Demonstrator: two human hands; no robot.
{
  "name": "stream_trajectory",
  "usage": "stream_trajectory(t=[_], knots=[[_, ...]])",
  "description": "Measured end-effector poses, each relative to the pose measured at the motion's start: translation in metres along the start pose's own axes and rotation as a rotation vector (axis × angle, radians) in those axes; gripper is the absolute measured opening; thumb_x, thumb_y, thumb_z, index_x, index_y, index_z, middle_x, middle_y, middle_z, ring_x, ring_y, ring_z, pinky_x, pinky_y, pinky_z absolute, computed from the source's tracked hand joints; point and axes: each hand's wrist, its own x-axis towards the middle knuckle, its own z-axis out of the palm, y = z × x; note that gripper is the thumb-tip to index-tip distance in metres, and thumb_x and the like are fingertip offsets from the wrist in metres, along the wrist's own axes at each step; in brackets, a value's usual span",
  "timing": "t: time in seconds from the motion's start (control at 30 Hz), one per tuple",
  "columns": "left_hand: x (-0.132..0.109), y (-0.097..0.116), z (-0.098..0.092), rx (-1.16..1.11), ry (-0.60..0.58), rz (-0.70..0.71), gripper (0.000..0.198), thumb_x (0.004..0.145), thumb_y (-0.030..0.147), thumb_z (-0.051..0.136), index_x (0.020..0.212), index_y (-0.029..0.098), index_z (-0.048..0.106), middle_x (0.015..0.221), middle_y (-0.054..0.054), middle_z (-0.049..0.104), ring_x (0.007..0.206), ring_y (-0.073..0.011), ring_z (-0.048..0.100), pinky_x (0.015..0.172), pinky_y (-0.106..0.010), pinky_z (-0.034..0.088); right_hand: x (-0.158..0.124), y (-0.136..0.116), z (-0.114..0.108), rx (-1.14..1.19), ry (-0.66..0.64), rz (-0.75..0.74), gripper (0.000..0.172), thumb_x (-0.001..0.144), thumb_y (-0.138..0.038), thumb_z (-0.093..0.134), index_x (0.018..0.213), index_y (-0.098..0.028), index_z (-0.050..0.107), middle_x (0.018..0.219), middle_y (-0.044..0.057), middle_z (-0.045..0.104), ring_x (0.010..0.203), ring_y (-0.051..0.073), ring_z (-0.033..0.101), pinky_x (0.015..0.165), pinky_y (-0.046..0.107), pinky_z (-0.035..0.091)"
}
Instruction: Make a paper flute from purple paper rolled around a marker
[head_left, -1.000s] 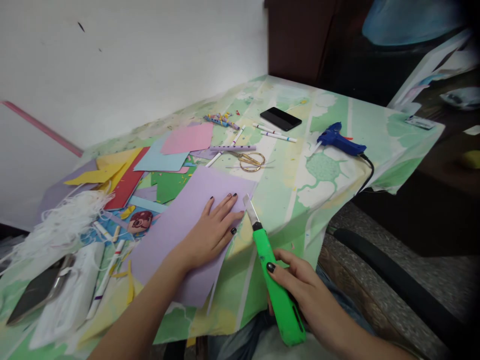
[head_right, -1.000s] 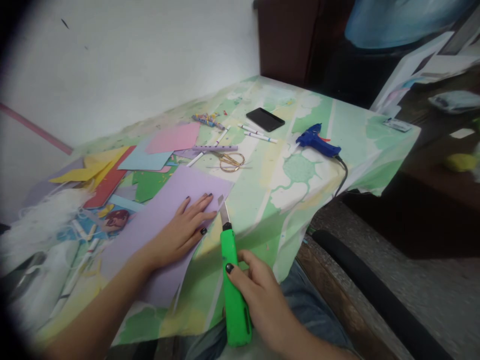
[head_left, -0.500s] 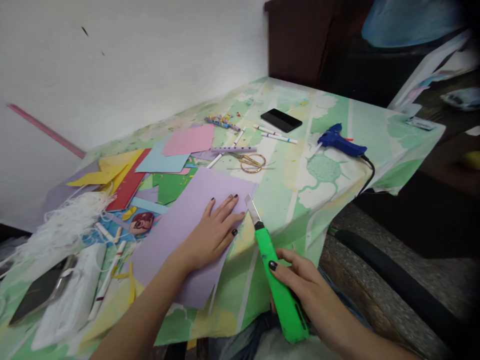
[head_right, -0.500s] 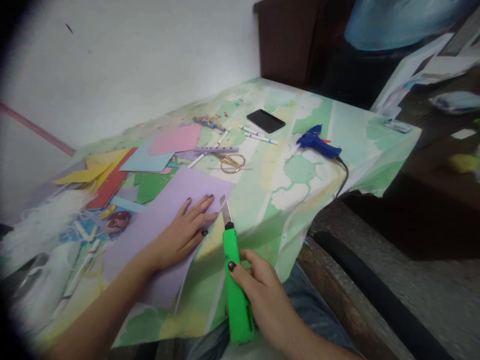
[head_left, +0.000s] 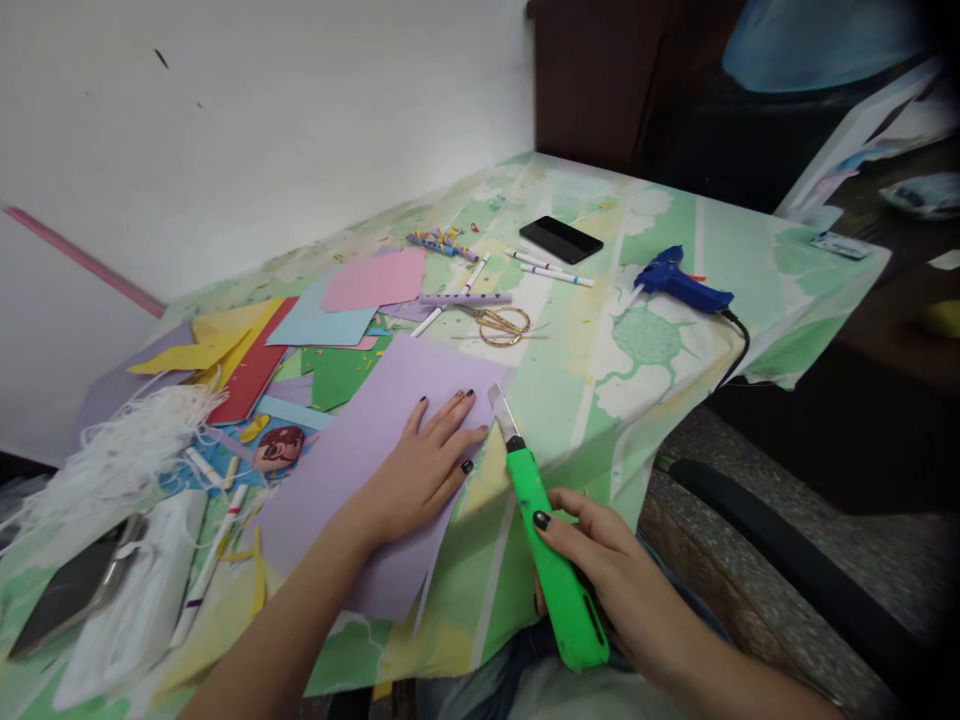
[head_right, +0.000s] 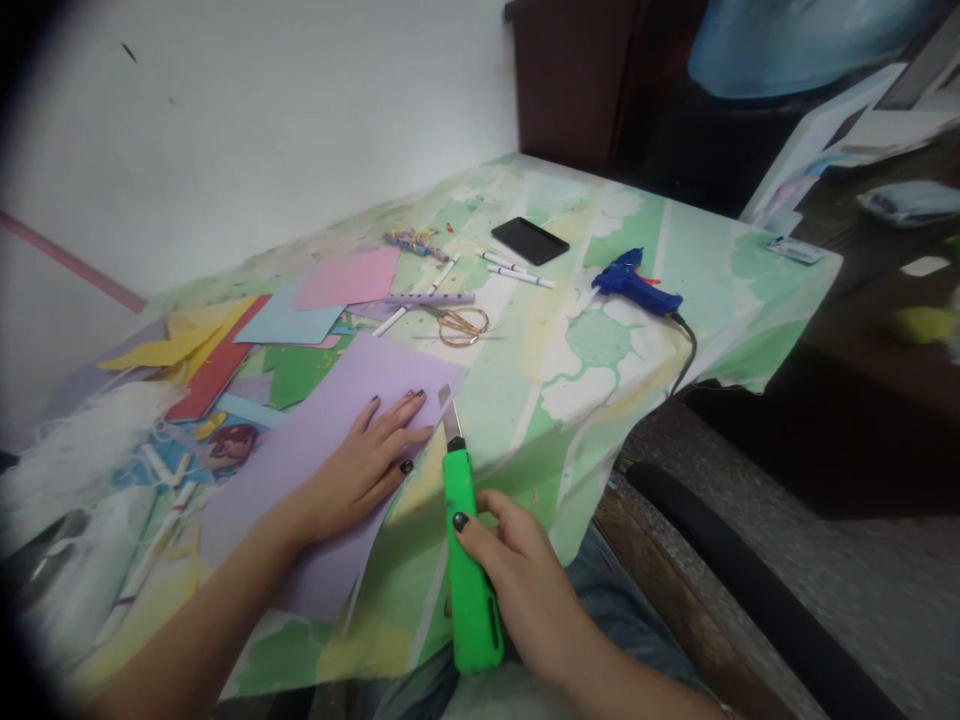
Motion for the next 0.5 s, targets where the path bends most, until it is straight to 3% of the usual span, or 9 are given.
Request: stream_trajectory(t=[0.13, 0.5], knots=[[0.0004, 0.0005, -0.0001, 0.002, 0.0, -0.004, 0.04, 0.089, 0.019, 0.033, 0.128, 0.02, 0.039, 0.151, -0.014, 0.018, 0.141, -0.0223, 0.009, 0.111, -0.055, 0.006, -0.0003, 0.0003, -0.0003, -0.021, -0.004, -0.034, 0.035, 0.078, -0.046, 0.057, 0.1, -0.019, 0.056, 0.063, -0.002, 0.056, 0.056, 0.013, 0.055, 0.05, 0.022, 0.041], [0.0003, 0.0, -0.0005, 0.009, -0.004, -0.005, 0.041, 0.088, 0.018, 0.034, 0.129, 0.02, 0.039, 0.151, -0.014, 0.018, 0.141, -0.0223, 0.008, 0.11, -0.056, 0.007, 0.0036, -0.006, 0.0029, 0.079, 0.003, 0.003, 0.047, 0.075, -0.046, 0.06, 0.111, -0.017, 0.051, 0.059, -0.002, 0.057, 0.05, 0.012, 0.055, 0.043, 0.021, 0.041]])
